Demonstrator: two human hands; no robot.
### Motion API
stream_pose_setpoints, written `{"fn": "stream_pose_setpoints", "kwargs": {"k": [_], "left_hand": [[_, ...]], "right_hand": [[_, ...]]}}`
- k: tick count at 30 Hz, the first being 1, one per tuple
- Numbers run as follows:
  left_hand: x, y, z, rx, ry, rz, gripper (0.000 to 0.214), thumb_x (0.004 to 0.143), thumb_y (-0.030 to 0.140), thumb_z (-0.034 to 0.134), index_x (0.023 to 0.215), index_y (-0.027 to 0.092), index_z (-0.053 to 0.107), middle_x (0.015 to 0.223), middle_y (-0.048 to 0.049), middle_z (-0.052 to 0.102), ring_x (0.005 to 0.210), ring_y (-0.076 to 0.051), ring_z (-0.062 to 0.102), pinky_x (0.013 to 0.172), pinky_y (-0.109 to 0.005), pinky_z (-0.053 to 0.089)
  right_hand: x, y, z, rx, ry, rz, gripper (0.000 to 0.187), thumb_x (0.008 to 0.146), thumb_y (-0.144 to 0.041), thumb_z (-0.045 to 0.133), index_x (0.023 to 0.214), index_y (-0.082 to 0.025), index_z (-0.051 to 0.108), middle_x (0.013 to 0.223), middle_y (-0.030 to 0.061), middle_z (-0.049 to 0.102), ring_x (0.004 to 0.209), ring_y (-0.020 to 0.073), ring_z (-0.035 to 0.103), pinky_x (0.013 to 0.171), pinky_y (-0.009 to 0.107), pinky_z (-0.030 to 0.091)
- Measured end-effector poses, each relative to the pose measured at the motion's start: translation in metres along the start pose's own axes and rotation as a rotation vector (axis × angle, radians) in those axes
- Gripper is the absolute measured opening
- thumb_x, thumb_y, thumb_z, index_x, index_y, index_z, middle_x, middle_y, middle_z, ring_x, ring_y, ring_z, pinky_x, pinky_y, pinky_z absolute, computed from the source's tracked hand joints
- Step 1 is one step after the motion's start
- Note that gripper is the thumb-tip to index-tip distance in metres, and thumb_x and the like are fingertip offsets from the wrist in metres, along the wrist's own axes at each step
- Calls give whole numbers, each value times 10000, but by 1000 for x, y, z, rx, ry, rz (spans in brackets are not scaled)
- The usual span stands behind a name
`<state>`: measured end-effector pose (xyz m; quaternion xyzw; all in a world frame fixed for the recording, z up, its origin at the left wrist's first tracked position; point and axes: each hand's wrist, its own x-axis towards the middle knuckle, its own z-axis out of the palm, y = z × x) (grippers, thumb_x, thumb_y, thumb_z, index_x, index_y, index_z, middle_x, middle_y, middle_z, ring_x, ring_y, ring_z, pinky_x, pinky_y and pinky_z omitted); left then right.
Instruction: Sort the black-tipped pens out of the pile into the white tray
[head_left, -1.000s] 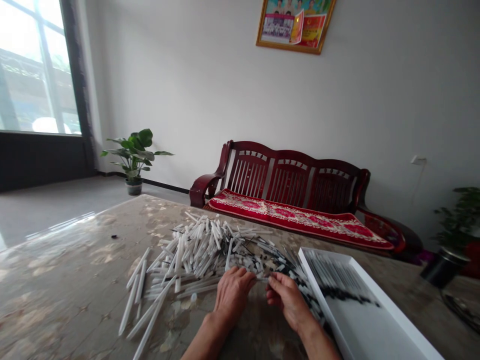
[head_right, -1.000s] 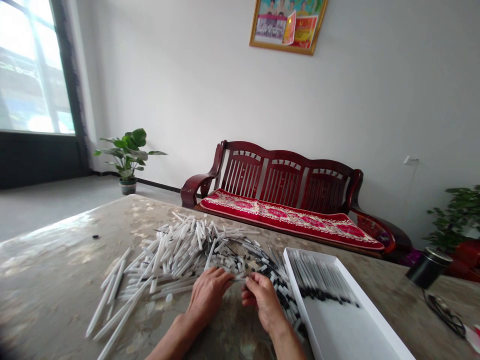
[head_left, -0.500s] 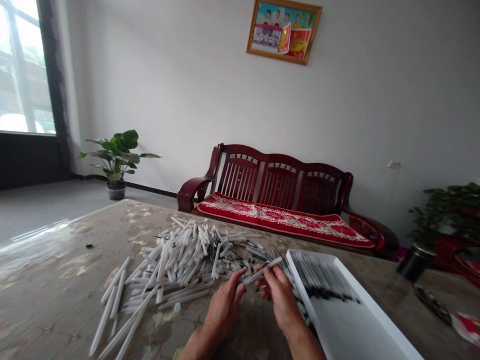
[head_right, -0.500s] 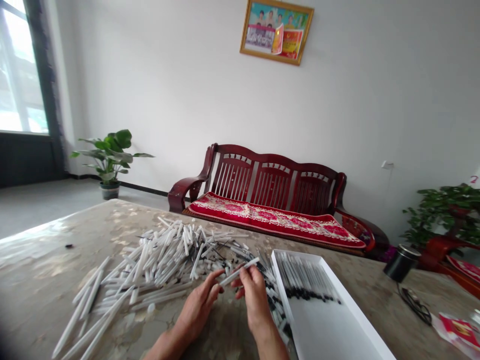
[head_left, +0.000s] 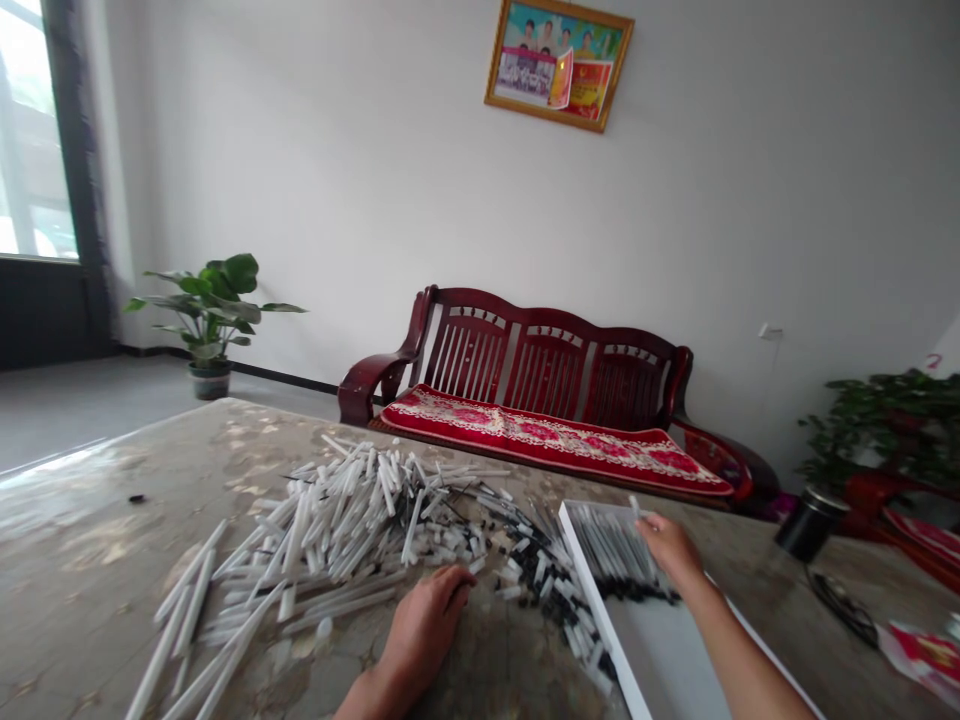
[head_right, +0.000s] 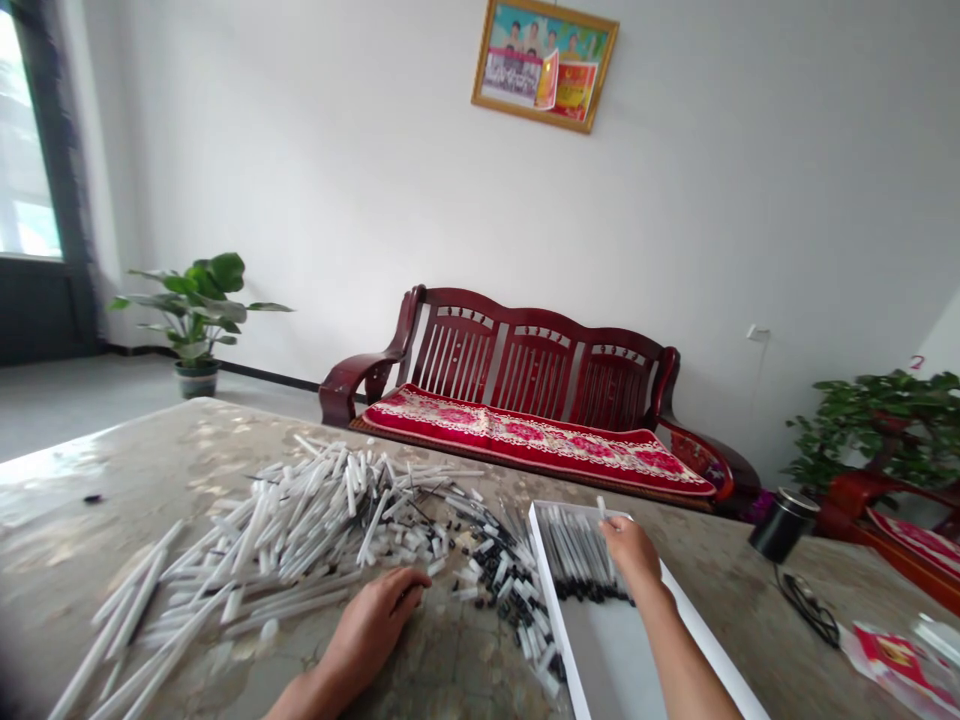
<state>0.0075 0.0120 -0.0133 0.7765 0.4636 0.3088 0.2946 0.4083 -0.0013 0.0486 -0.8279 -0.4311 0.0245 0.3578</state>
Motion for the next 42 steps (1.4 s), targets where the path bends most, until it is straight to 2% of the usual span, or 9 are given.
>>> {"fn": "stream_pose_setpoints", "kwargs": {"k": [7, 12, 16, 22, 26, 29, 33, 37, 42], "left_hand": [[-4, 3, -1, 27, -13, -4, 274, 890, 235, 454, 956, 261, 718, 999, -28, 754, 927, -191, 679, 799, -256, 458], [-6, 6, -1, 84, -28, 7, 261, 897, 237, 466, 966, 260, 717, 991, -32, 750, 905, -185, 679, 785, -249, 456], [-6, 9, -3, 170, 21, -2, 240, 907, 270, 480, 945, 267, 717, 963, -27, 748, 896, -190, 672, 770, -258, 450], [-7, 4, -11, 262, 222, 51, 238, 912, 275, 469, 924, 262, 706, 892, -41, 736, 894, -199, 635, 789, -283, 437], [-7, 0, -10, 320, 100, 101, 210, 887, 254, 491, 847, 236, 697, 828, -54, 725, 822, -209, 633, 740, -298, 445], [-6, -2, -6, 331, 2, 118, 153, 838, 229, 541, 799, 215, 689, 818, -66, 726, 807, -224, 640, 721, -307, 453], [-6, -4, -4, 273, -15, 136, 163, 831, 211, 538, 848, 216, 700, 891, -67, 740, 831, -228, 655, 725, -304, 457], [-5, -4, -4, 256, -26, 126, 191, 841, 211, 516, 885, 216, 702, 896, -67, 738, 830, -225, 661, 731, -303, 463], [-4, -6, -2, 305, -25, 46, 206, 853, 235, 502, 801, 201, 698, 860, -97, 730, 817, -233, 669, 724, -314, 466]], "right_hand": [[9, 24, 11, -327, -123, 20, 264, 762, -384, 583, 554, -234, 644, 657, 90, 693, 706, 270, 680, 596, 320, 422], [4, 3, 15, -436, -129, -23, 267, 840, -323, 502, 684, -227, 696, 800, 127, 720, 761, 283, 682, 623, 338, 431], [-16, -57, 42, -380, -140, -228, 369, 915, -263, 375, 1113, -173, 673, 1131, 169, 684, 1001, 277, 653, 793, 356, 459], [-80, -192, 131, -202, -402, -722, 435, 898, -308, 498, 1316, -209, 563, 1320, 74, 599, 1220, 196, 533, 1025, 282, 381], [-114, -269, 177, -155, -508, -899, 497, 911, -399, 511, 1390, -270, 494, 1474, 71, 446, 1340, 238, 406, 1108, 375, 299], [-128, -302, 197, -169, -583, -963, 503, 911, -500, 495, 1379, -317, 501, 1545, 54, 341, 1409, 284, 289, 1135, 485, 227], [-136, -312, 207, -224, -685, -989, 488, 892, -568, 487, 1312, -332, 562, 1527, 54, 375, 1388, 326, 318, 1084, 584, 260], [-138, -297, 197, -262, -684, -968, 485, 876, -515, 520, 1297, -281, 575, 1478, 104, 424, 1280, 326, 463, 1016, 548, 365], [-135, -260, 172, -268, -652, -970, 431, 811, -360, 591, 1232, -275, 624, 1462, 81, 441, 1227, 292, 526, 1046, 448, 370]]}}
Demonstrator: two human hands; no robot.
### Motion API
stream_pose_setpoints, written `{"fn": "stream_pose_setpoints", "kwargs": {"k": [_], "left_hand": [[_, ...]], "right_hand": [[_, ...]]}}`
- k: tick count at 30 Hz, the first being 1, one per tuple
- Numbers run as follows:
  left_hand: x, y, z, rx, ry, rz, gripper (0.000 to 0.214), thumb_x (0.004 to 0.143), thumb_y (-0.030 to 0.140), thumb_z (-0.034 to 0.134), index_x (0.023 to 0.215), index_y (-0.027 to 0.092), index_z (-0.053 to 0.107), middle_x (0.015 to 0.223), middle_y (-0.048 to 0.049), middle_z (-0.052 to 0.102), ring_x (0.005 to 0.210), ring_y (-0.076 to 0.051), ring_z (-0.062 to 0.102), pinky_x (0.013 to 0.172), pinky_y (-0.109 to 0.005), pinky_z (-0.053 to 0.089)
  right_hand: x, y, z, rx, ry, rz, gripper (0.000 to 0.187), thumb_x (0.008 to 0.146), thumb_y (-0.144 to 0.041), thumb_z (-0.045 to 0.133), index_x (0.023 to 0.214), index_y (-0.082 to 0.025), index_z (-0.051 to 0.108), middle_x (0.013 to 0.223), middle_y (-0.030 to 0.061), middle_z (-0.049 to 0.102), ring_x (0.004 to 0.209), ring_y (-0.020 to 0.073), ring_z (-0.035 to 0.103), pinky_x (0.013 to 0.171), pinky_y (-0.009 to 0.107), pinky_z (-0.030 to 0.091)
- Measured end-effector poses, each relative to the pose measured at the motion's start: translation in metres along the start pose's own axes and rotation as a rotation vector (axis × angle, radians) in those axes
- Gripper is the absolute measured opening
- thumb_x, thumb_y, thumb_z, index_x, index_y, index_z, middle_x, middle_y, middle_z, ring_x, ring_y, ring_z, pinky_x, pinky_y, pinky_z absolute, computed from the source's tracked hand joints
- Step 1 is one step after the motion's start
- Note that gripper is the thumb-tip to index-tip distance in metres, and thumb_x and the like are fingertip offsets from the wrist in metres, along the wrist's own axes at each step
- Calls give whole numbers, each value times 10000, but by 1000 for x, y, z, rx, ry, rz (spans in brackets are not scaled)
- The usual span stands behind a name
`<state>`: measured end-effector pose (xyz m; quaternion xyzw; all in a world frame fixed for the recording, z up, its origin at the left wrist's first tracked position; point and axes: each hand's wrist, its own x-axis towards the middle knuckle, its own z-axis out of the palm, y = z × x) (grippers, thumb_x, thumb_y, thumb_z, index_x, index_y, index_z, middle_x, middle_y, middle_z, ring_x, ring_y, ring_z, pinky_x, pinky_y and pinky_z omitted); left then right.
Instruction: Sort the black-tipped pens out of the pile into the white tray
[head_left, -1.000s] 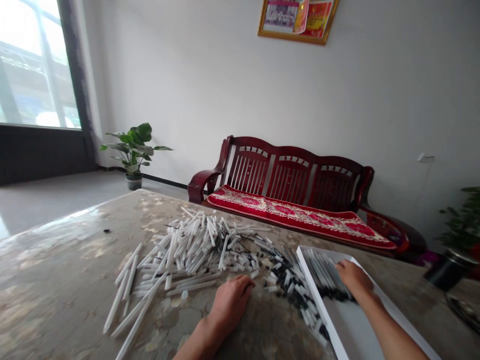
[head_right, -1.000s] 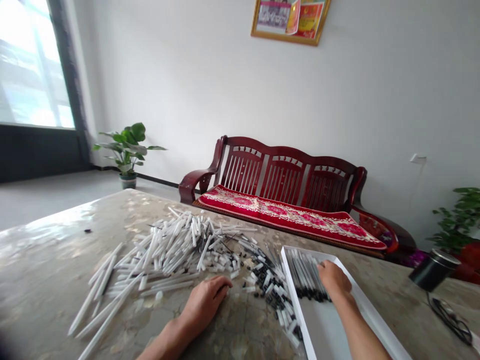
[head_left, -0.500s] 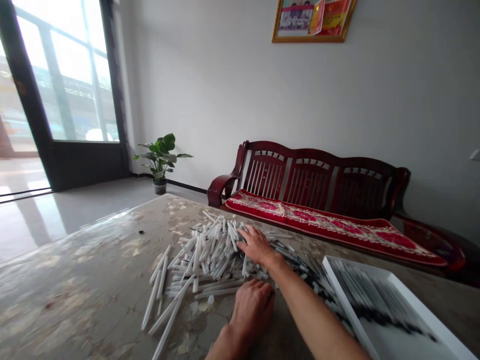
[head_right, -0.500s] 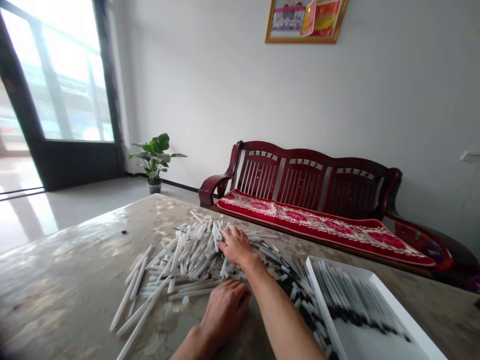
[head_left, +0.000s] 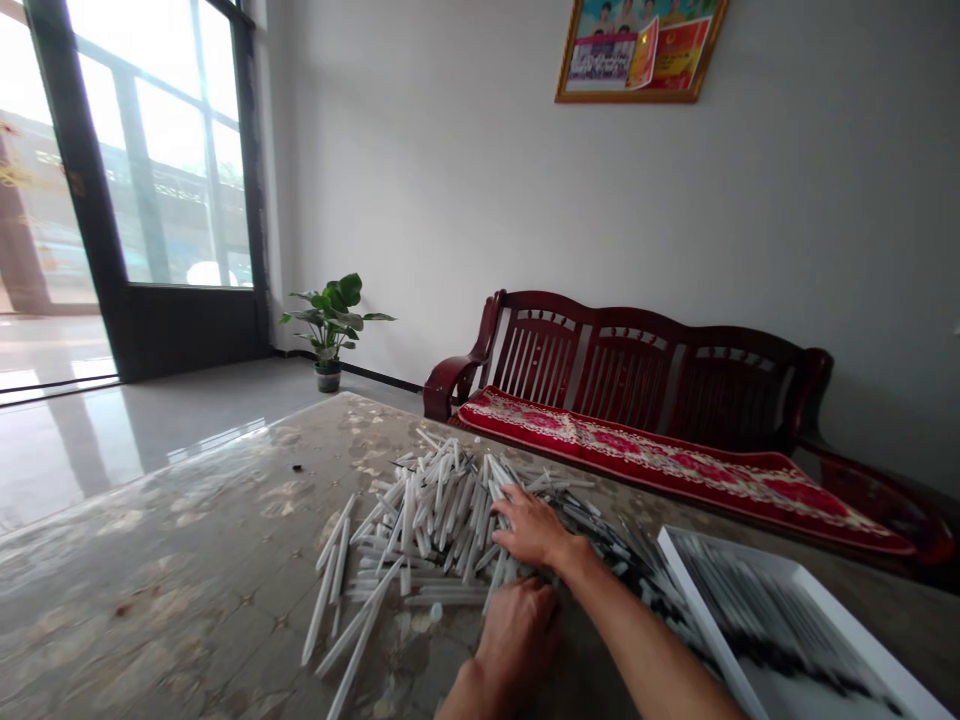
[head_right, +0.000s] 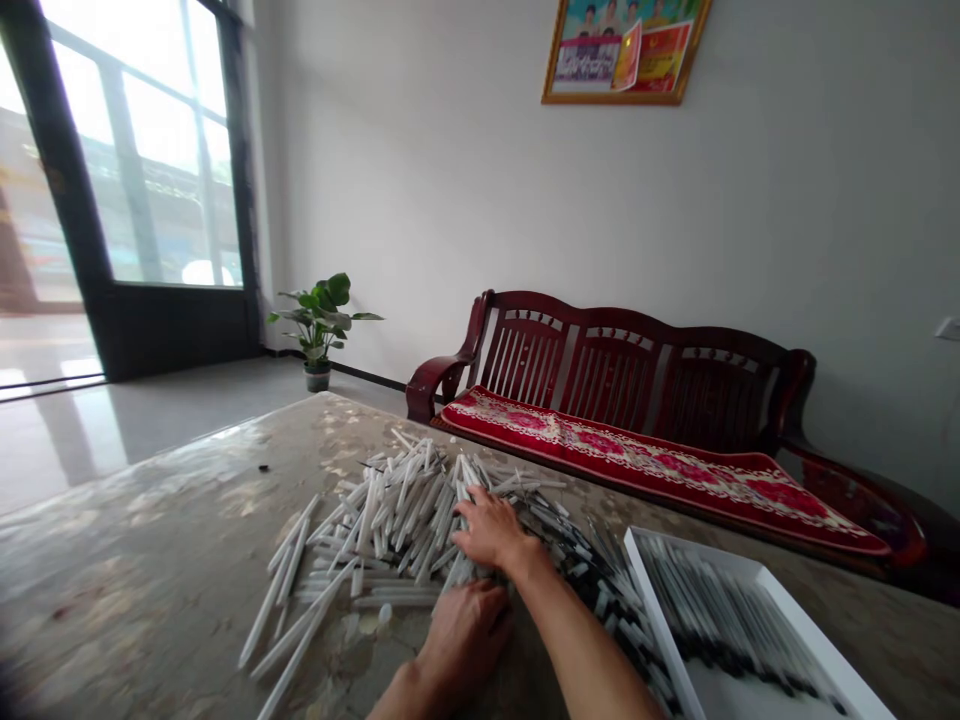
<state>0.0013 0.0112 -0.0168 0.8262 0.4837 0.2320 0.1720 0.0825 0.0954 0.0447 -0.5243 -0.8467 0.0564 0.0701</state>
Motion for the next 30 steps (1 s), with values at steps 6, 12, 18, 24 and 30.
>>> {"fn": "stream_pose_setpoints", "kwargs": {"k": [6, 12, 18, 24, 30], "left_hand": [[-1, 0, -2, 63, 5, -73, 220, 878, 250, 476, 842, 219, 691, 873, -73, 744, 817, -219, 695, 683, -284, 456], [-3, 2, -16, 127, -3, -223, 255, 921, 259, 423, 913, 250, 678, 918, -51, 750, 868, -193, 703, 711, -265, 444], [-5, -1, -24, 163, 63, -296, 285, 942, 239, 371, 943, 236, 656, 947, -66, 746, 892, -212, 700, 714, -288, 434], [-3, 3, -19, 155, 69, -298, 336, 968, 283, 317, 907, 221, 642, 911, -85, 750, 842, -239, 711, 677, -305, 439], [-4, 8, -10, 20, 141, -160, 258, 936, 207, 388, 1108, 220, 580, 1040, -70, 715, 960, -197, 681, 761, -276, 469]], "right_hand": [[-43, 36, 4, 141, 109, -56, 357, 779, -193, 577, 1107, -239, 710, 1355, 81, 562, 1244, 236, 524, 1076, 341, 365], [-77, 49, 10, 211, 196, -46, 348, 815, -158, 554, 1099, -264, 724, 1255, 60, 649, 1250, 239, 516, 1105, 408, 354], [-109, 44, 12, 239, 178, -20, 349, 922, -288, 515, 1242, -357, 637, 1337, -3, 610, 1405, 286, 338, 1154, 566, 227], [-132, 51, 21, 271, 257, 23, 468, 979, -412, 422, 1440, -332, 425, 1323, 33, 622, 1453, 273, 239, 1170, 587, 169], [-147, 60, 39, 216, 460, 111, 440, 954, -416, 457, 1375, -302, 513, 1461, 69, 483, 1362, 281, 421, 1147, 534, 296]]}}
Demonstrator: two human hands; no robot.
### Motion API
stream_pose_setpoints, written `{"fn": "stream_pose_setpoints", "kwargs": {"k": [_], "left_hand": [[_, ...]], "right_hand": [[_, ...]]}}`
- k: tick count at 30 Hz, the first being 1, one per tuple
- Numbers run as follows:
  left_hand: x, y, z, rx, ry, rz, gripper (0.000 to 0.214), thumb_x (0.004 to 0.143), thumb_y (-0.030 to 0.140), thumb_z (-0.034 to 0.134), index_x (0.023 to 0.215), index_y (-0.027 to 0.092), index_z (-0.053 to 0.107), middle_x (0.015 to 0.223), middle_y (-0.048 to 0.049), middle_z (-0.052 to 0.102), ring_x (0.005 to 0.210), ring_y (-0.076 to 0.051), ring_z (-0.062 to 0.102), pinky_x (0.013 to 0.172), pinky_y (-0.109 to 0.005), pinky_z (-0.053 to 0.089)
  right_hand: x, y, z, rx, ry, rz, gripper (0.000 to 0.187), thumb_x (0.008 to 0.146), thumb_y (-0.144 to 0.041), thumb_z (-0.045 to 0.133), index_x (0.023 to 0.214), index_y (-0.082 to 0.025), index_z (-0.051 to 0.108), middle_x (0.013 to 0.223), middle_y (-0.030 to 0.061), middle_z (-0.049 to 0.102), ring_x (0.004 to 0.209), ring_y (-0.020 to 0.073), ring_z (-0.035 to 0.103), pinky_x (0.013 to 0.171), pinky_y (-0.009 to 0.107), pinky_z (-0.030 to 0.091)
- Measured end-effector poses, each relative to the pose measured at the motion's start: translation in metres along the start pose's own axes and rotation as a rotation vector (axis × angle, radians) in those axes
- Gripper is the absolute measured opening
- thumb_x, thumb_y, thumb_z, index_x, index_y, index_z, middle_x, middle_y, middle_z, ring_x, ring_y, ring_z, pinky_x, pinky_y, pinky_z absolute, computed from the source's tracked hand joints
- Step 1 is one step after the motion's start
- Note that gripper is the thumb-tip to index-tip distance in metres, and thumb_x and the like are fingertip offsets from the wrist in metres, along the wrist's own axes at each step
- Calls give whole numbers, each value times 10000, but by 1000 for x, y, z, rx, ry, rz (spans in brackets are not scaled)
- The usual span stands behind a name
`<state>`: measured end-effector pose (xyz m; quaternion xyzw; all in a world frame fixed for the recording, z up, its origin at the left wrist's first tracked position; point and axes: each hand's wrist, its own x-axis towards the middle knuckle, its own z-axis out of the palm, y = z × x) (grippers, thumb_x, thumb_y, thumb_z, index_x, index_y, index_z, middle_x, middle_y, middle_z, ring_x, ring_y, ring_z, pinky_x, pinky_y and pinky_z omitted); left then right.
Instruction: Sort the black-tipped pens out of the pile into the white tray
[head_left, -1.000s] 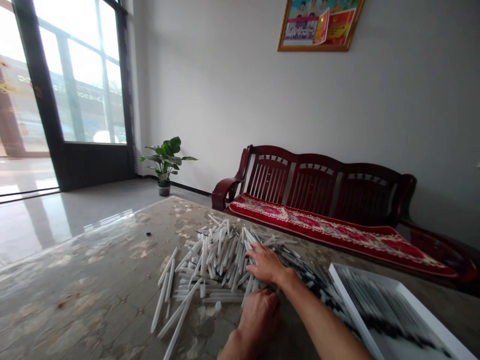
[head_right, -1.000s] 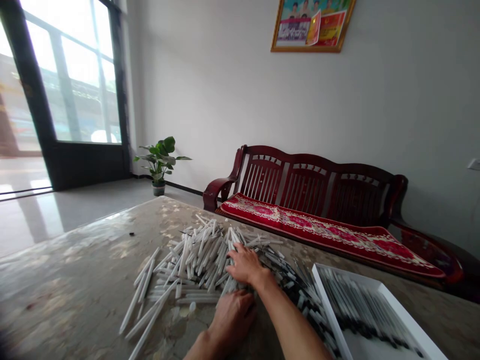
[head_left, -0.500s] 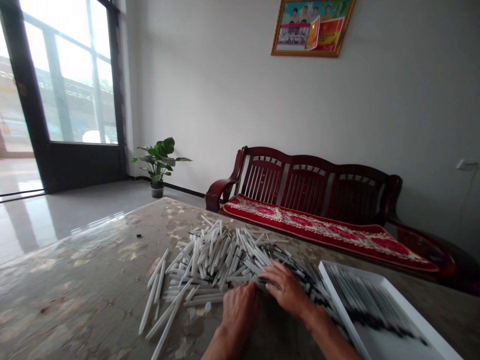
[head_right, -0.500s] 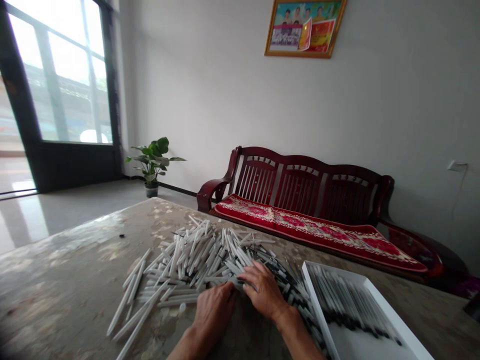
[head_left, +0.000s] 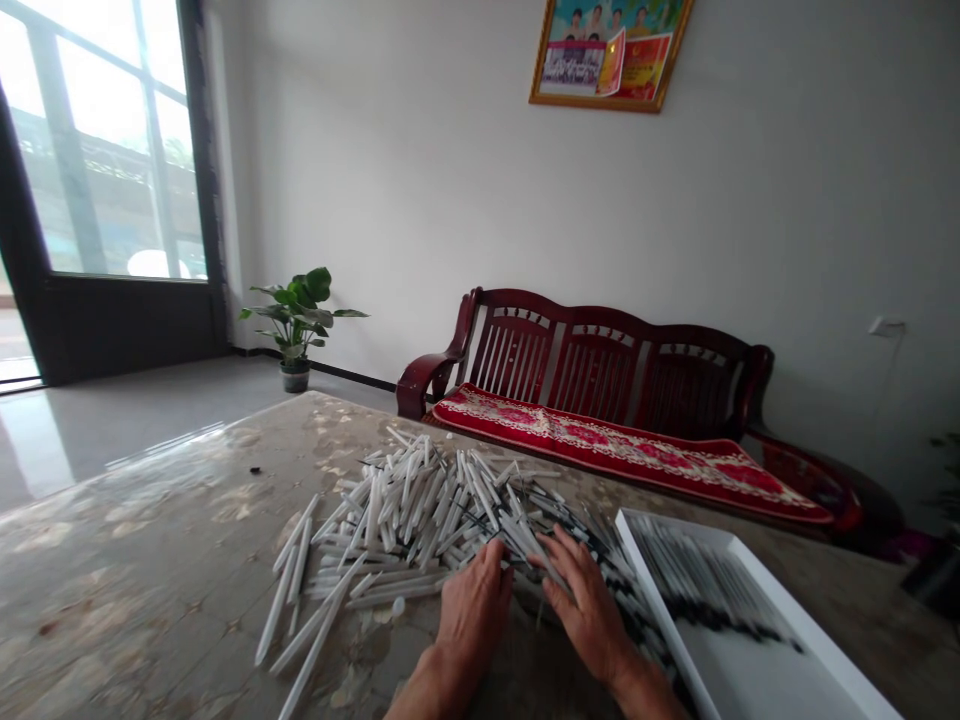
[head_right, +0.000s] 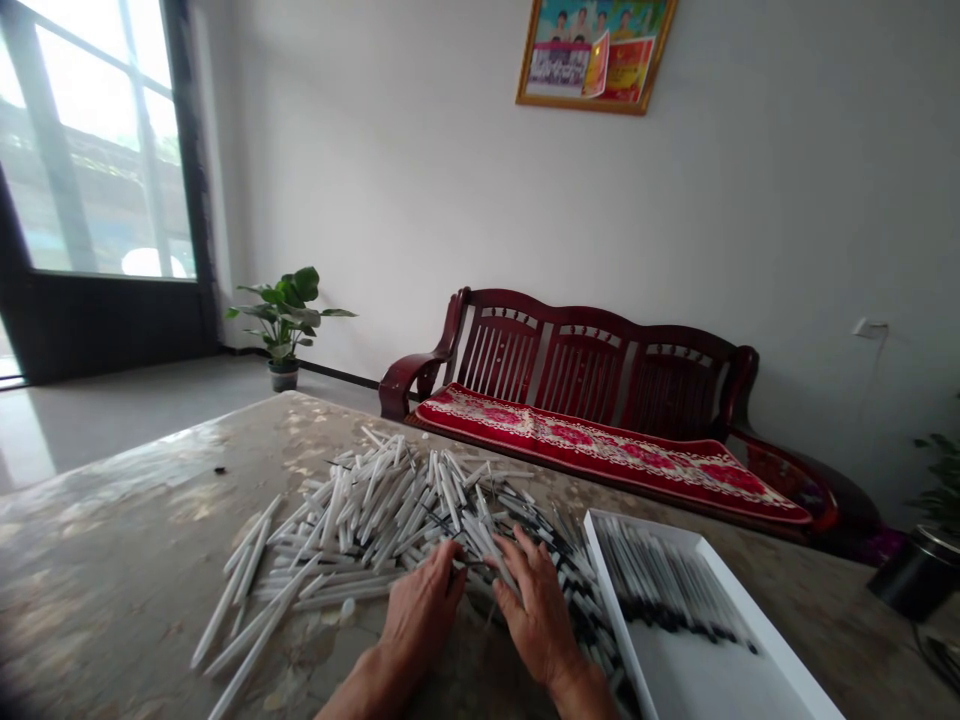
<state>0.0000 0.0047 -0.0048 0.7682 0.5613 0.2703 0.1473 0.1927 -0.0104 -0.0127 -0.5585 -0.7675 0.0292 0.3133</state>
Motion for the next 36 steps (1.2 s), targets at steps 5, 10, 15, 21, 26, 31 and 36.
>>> {"fn": "stream_pose_setpoints", "kwargs": {"k": [5, 10, 15, 21, 26, 31, 36], "left_hand": [[-1, 2, 6, -53, 43, 194, 441, 883, 109, 451, 1283, 285, 511, 1157, -55, 644, 1028, -173, 637, 800, -244, 470], [1, 2, 2, 9, 24, 173, 252, 889, 135, 487, 1041, 276, 630, 1014, -33, 654, 939, -168, 650, 748, -228, 461], [6, -3, 1, 48, 112, 92, 140, 908, 189, 493, 964, 238, 612, 985, -41, 641, 890, -183, 650, 703, -245, 458], [8, -5, 8, -264, 305, 50, 123, 908, 253, 461, 925, 216, 577, 947, -62, 613, 782, -187, 623, 687, -287, 478], [2, 10, 13, -686, 316, 32, 206, 906, 365, 445, 789, 216, 527, 738, -12, 578, 689, -169, 561, 674, -291, 483], [-1, 22, 15, -1077, 97, -97, 244, 852, 451, 506, 814, 210, 503, 586, 51, 506, 494, -122, 491, 462, -228, 414], [1, 27, 19, -1310, -66, -83, 279, 727, 421, 668, 786, 189, 526, 641, 30, 563, 549, -128, 565, 469, -223, 453]], "right_hand": [[-13, 1, 7, 0, 51, -36, 375, 915, -367, 545, 1280, -298, 594, 1446, 67, 499, 1354, 296, 429, 1152, 560, 277], [-18, -1, 9, 75, 97, -37, 422, 830, -311, 650, 1250, -284, 616, 1400, 86, 537, 1274, 300, 519, 1144, 535, 306], [-20, 4, 4, 205, 226, 56, 501, 787, -304, 665, 1278, -256, 581, 1346, 89, 579, 1245, 282, 540, 1065, 459, 430], [-18, 20, -1, 148, 390, 192, 297, 880, -306, 492, 1102, -215, 668, 1126, 101, 686, 1066, 256, 627, 901, 409, 529], [-17, 16, -3, -82, 273, 147, 269, 893, -258, 494, 1067, -245, 698, 1060, 77, 697, 1025, 264, 612, 909, 416, 484], [-13, 3, -8, -249, 154, 78, 244, 924, -248, 495, 993, -281, 727, 916, 58, 710, 922, 255, 598, 825, 391, 461], [-9, -9, -18, -388, 141, 72, 244, 919, -214, 498, 901, -297, 727, 880, 55, 680, 874, 249, 558, 764, 380, 420]]}}
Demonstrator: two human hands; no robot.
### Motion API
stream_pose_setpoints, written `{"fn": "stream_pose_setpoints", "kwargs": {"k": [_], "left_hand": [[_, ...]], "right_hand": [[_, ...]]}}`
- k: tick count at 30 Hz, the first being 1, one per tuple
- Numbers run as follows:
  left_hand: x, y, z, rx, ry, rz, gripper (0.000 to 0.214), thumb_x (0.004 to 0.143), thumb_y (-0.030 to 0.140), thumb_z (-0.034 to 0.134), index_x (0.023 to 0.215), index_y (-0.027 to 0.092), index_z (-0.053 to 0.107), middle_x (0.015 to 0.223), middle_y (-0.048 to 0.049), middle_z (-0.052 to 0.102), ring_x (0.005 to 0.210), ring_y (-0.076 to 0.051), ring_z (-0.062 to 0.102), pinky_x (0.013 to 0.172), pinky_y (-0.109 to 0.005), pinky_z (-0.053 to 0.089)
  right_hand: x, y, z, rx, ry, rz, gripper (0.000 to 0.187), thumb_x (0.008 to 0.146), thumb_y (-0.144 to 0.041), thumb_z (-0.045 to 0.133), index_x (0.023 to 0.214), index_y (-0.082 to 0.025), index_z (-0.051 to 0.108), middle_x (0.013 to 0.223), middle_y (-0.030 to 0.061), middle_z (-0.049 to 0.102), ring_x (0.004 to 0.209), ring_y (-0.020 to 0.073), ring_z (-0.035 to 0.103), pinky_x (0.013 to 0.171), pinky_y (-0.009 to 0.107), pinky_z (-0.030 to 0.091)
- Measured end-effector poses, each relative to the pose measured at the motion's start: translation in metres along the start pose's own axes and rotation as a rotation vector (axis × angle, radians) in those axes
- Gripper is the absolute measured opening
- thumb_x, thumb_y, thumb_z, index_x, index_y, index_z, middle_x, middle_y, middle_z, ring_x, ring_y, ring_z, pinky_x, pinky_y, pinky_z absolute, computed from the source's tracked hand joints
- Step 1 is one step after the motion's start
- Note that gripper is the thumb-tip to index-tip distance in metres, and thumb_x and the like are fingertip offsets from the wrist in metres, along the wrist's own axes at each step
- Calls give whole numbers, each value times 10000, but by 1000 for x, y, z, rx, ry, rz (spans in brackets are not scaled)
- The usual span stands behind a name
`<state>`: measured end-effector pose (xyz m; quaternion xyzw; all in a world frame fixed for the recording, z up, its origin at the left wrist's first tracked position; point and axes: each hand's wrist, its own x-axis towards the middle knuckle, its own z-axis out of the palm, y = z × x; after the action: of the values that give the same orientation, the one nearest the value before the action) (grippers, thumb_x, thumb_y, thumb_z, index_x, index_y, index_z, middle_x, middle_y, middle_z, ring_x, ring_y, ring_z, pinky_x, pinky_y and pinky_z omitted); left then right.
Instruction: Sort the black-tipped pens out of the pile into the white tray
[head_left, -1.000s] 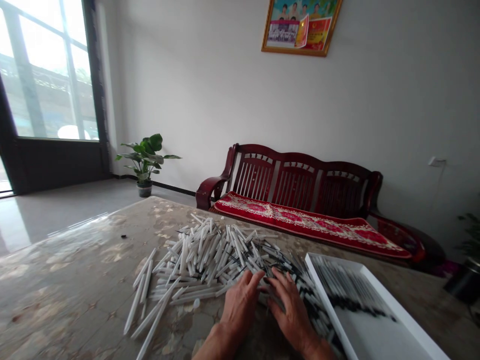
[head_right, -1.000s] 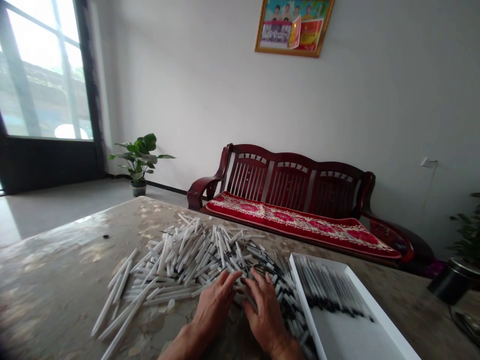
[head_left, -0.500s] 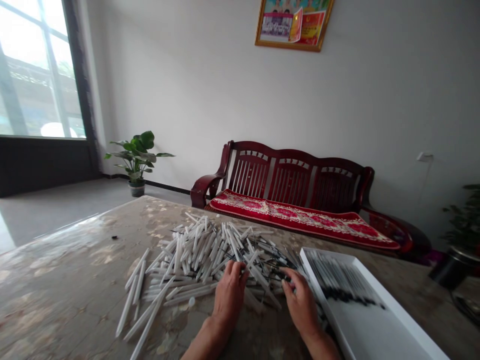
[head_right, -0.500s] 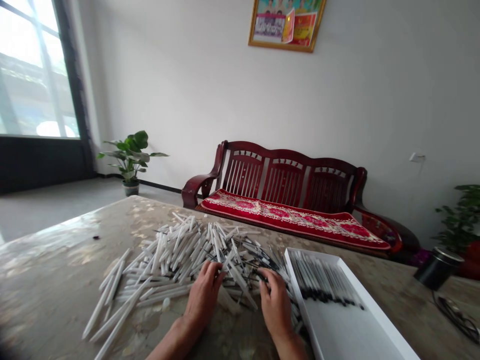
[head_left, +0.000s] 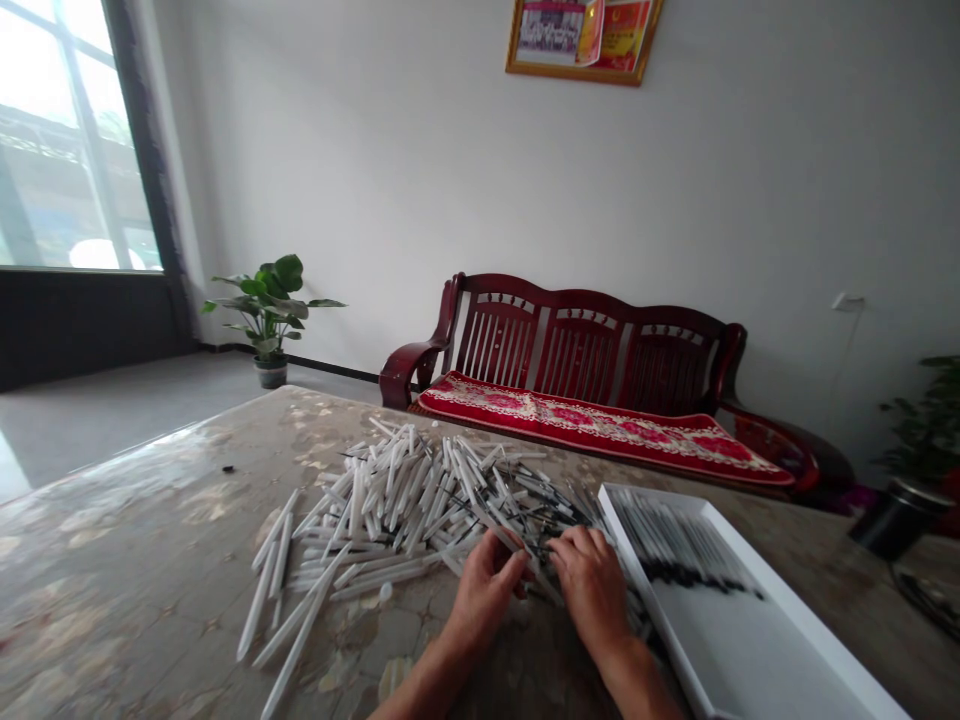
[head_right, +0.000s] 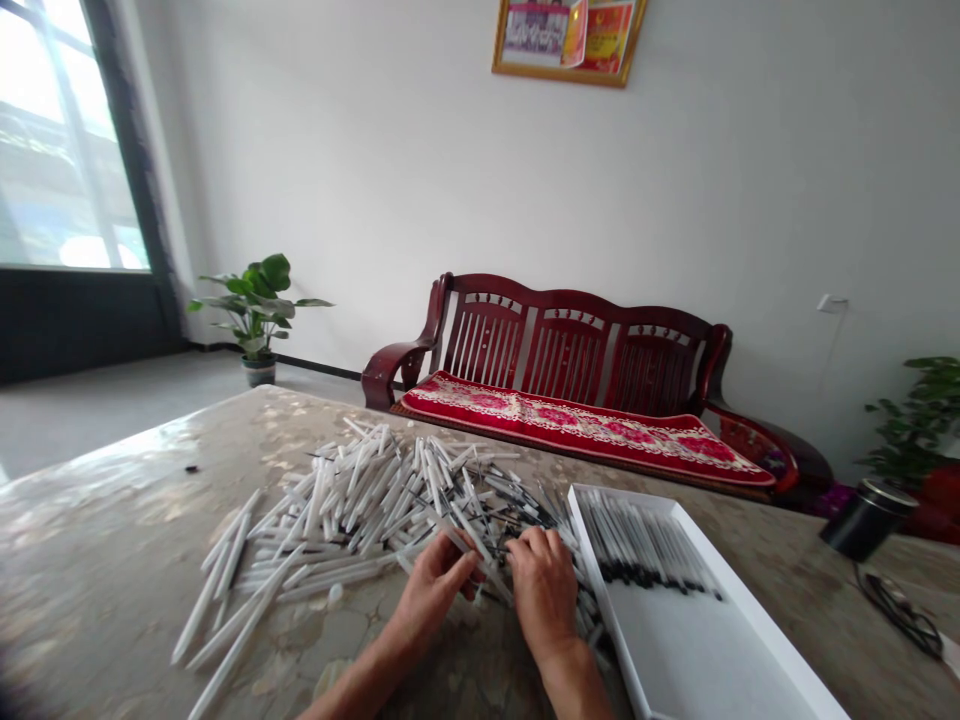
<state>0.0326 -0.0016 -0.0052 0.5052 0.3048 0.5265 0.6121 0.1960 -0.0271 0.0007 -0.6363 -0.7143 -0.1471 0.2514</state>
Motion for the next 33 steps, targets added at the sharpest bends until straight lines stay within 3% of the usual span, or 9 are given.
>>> {"fn": "stream_pose_setpoints", "kwargs": {"k": [5, 8, 15, 19, 28, 33], "left_hand": [[5, -2, -2, -70, 0, -41, 344, 651, 437, 750, 759, 172, 560, 636, 24, 590, 553, -127, 582, 465, -218, 458], [7, 0, -6, -136, 47, -90, 380, 610, 436, 787, 775, 167, 576, 666, 15, 619, 593, -143, 623, 487, -227, 484], [7, 6, -10, -352, 183, -217, 371, 633, 399, 814, 827, 167, 599, 743, 0, 690, 705, -157, 704, 640, -248, 559], [8, 8, -12, -460, 222, -306, 244, 698, 245, 795, 829, 164, 606, 748, -9, 716, 725, -149, 726, 699, -240, 578], [6, 13, -7, -553, 232, -392, 166, 744, 110, 754, 802, 151, 603, 733, -26, 730, 702, -137, 730, 700, -212, 588], [5, 9, -6, -486, 218, -351, 255, 693, 236, 806, 804, 166, 586, 771, -26, 724, 735, -152, 723, 734, -254, 579]], "right_hand": [[-3, 7, -9, 3, -16, 42, 242, 886, -174, 507, 901, -294, 716, 851, 64, 683, 903, 281, 566, 769, 399, 403], [-4, 15, -7, 99, 41, 144, 222, 878, -209, 491, 939, -259, 698, 855, 82, 697, 885, 287, 594, 774, 408, 422], [0, 0, -1, 962, 86, 480, 312, 822, -502, 580, 894, -203, 627, 834, 51, 708, 770, 226, 656, 622, 310, 509], [0, -17, -1, 1196, 152, 581, 346, 755, -515, 679, 886, -205, 596, 782, 29, 689, 683, 212, 666, 531, 295, 530], [-1, -32, 0, 1295, 167, 598, 350, 729, -495, 716, 872, -216, 560, 889, 62, 729, 733, 225, 698, 661, 369, 588], [-2, -32, -1, 1248, 174, 569, 333, 768, -512, 673, 882, -212, 582, 848, 46, 709, 726, 213, 673, 667, 346, 567]]}}
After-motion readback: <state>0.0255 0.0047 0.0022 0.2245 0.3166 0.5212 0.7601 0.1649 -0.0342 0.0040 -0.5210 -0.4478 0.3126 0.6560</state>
